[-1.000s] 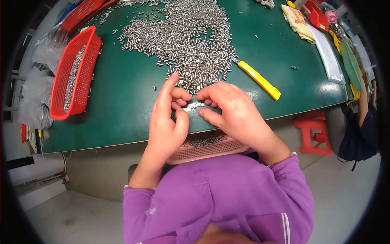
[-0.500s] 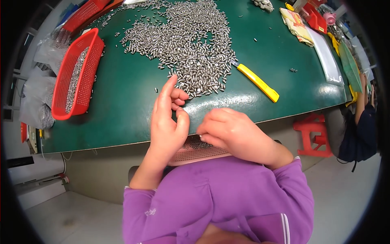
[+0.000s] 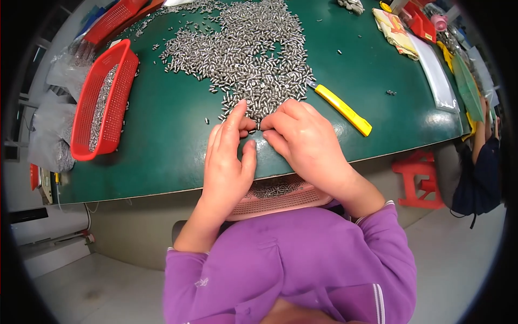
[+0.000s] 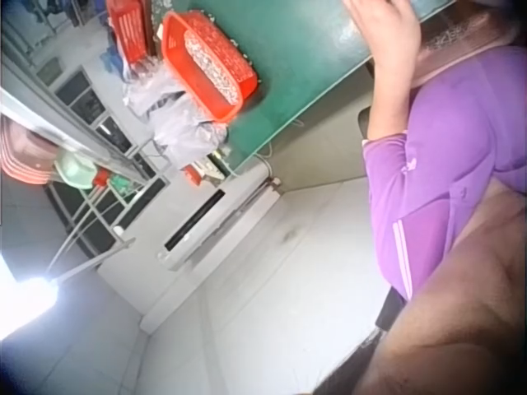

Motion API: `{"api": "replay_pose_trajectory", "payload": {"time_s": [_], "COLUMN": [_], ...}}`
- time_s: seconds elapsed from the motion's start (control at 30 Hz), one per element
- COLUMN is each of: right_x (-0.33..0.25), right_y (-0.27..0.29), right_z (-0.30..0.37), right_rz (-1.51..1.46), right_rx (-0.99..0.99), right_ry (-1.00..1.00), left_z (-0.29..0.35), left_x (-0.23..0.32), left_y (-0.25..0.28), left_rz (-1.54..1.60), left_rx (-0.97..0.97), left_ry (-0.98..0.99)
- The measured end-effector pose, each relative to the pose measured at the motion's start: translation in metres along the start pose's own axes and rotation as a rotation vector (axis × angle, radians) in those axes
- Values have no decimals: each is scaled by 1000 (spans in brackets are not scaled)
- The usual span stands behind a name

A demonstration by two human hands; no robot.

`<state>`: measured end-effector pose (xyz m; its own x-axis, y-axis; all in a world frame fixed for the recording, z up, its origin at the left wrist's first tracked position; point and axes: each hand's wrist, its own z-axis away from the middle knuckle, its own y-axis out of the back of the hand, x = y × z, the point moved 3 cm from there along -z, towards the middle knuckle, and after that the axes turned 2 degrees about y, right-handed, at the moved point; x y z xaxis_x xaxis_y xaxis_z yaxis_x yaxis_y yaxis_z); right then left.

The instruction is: The recorder picks up small metal components from a pile on a workbench, inspects them individually, and sorts them into a plastic tray.

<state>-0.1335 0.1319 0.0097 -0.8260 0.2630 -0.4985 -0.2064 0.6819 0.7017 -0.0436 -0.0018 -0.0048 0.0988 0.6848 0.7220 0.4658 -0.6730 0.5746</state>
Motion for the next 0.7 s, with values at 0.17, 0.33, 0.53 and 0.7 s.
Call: {"api": "replay_pose_trajectory", "payload": {"time_s": [0.17,0.33,0.53,0.7], "right_x": [-3,-3,-6,-4], "right_y": [0,-1,-2,-2], "right_z": [-1,1,-3,-2], "right_rz": [35,35,-18,-30], "right_rx": [-3,-25,-24,-44], "right_ry": [-29,-68,8,19], "left_z": [0,1,1,1], "left_x": [0,-1,-3,-4], "left_y": [2,1,1,0], "left_rz": [-14,6,23,32], "left_rx": [-10,-27,13,12], "left_ry": [-20,-32,-5,-3]}}
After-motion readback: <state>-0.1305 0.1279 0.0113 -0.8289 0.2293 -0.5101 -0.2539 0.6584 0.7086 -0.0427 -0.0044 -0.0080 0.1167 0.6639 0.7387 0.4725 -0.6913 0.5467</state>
